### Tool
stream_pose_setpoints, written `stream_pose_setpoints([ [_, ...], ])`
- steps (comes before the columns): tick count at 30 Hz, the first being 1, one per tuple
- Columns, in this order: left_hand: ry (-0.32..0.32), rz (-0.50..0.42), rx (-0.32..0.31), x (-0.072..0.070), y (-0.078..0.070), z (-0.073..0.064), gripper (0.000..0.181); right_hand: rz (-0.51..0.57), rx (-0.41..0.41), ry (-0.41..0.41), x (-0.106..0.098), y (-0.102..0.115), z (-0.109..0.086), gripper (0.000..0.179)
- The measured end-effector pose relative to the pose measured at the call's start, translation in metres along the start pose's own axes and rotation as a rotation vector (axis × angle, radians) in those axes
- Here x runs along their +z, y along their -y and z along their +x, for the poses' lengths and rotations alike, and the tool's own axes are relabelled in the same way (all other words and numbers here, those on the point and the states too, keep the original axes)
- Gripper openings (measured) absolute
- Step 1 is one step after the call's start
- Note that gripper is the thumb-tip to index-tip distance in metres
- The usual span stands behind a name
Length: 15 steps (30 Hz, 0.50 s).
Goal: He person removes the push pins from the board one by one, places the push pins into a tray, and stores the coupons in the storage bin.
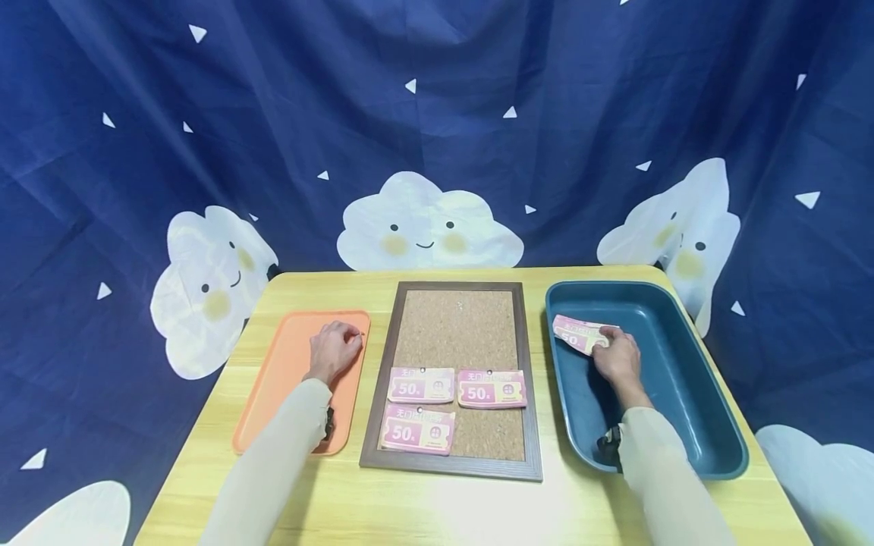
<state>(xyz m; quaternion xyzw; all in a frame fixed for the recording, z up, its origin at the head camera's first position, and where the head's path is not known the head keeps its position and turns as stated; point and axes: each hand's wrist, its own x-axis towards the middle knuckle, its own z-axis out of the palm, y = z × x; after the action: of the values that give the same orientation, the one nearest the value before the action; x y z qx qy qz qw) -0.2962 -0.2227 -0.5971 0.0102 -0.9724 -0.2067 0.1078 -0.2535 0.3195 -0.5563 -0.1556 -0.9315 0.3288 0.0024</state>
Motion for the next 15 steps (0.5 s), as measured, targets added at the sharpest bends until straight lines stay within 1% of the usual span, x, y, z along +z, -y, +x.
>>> stream_pose_setpoints([
  [3,-0.007,0.001,0.009,0.0004,0.001,-0.0017,0.018,-0.009,0.005,0.001,0.0003,0.0005,-0.001,0.05],
  [8,-0.009,0.0,0.014,-0.0018,-0.0007,-0.0025,0.02,-0.026,-0.019,-0.015,-0.0019,0.0017,-0.0027,0.05],
  [11,0.006,0.004,0.002,-0.0033,-0.0017,-0.0024,0.02,-0.023,-0.024,-0.008,-0.0031,0.002,-0.0032,0.048],
  [15,0.035,0.012,-0.014,-0.0037,-0.0017,-0.0018,0.022,-0.018,-0.009,0.014,-0.0042,0.0003,-0.0036,0.049],
])
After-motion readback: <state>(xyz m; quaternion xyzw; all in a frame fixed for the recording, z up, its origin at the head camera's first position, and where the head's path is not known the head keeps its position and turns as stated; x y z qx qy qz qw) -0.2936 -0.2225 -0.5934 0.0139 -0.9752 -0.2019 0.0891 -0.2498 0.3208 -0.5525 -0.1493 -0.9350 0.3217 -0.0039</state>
